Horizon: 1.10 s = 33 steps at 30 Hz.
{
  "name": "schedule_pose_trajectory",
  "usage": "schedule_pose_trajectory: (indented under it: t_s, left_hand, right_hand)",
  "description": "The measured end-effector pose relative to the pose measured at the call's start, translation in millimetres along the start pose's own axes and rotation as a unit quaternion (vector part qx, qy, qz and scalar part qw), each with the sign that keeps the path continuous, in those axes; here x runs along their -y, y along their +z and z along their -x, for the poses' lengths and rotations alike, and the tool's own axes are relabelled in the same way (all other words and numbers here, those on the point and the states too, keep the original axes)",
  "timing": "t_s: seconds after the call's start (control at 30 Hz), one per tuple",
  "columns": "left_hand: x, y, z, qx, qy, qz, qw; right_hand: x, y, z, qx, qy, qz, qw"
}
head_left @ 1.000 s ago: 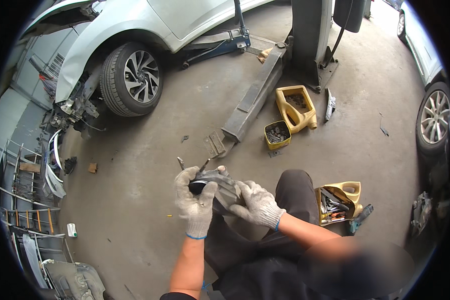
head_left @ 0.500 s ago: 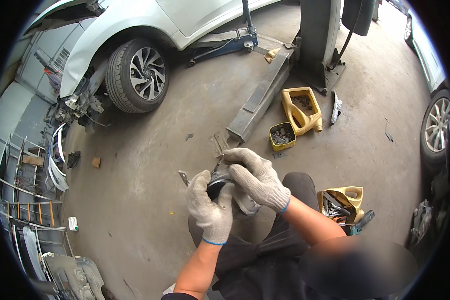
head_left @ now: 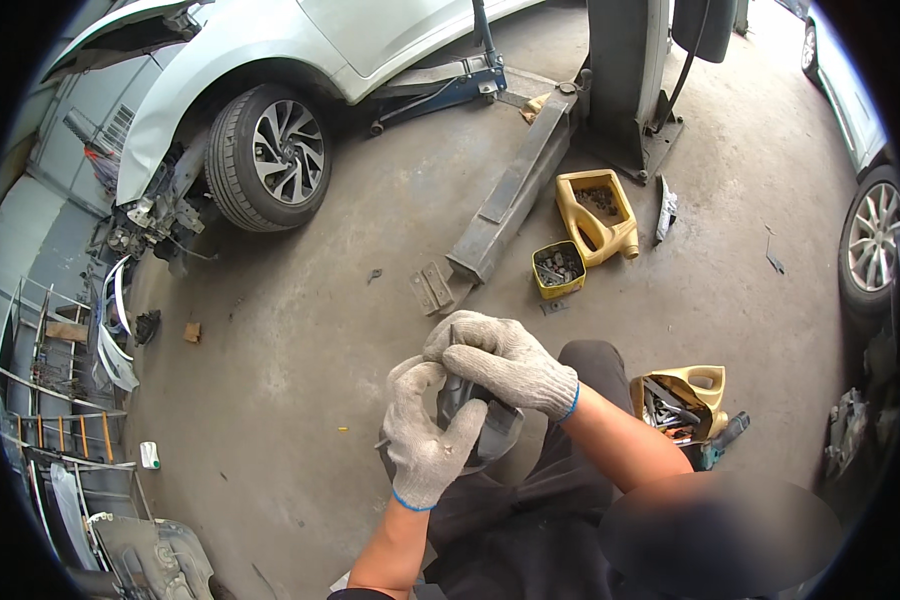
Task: The person aligns and secures a white front bumper to a white car, then moves to the floor to work on a headlight assembly, using a screwdriver to tighten screws into the headlight housing.
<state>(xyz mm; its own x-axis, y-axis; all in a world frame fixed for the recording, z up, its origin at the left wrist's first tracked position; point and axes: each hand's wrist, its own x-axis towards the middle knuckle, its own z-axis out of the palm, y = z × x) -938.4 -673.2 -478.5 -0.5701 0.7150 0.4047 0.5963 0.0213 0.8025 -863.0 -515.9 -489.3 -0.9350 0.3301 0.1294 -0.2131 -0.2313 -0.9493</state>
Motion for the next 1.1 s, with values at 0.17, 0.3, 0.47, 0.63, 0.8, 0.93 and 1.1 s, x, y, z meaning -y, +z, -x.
schedule_pose_trajectory:
  t_s: [0.17,0.3,0.47,0.63,0.8,0.93,1.1]
  left_hand:
    - [-1,3,6,0.005,-0.018,0.072,0.997]
    - [0,0,3,0.013,0.018,0.058,0.998]
    - [3,-6,4,0.016,-0.073,0.138,0.988]
    - [3,-2,-4,0.037,-0.119,0.194,0.973]
    - [12,-6,-8,0.077,-0.182,0.347,0.917]
    - [21,-12,-19,0.103,-0.191,0.345,0.913]
    - [26,-19,-26,0.143,-0.133,0.350,0.916]
  right_hand:
    - [2,-2,1,0.015,-0.023,0.039,0.999]
    - [12,-15,-3,0.068,-0.101,0.157,0.980]
    - [20,-14,1,0.073,-0.114,0.220,0.966]
    - [16,-3,6,0.030,-0.150,0.194,0.969]
    - [9,-1,3,0.031,-0.152,0.181,0.971]
    - [7,4,1,0.012,-0.160,0.193,0.968]
    - [-26,17,11,-0.128,-0.120,0.158,0.972]
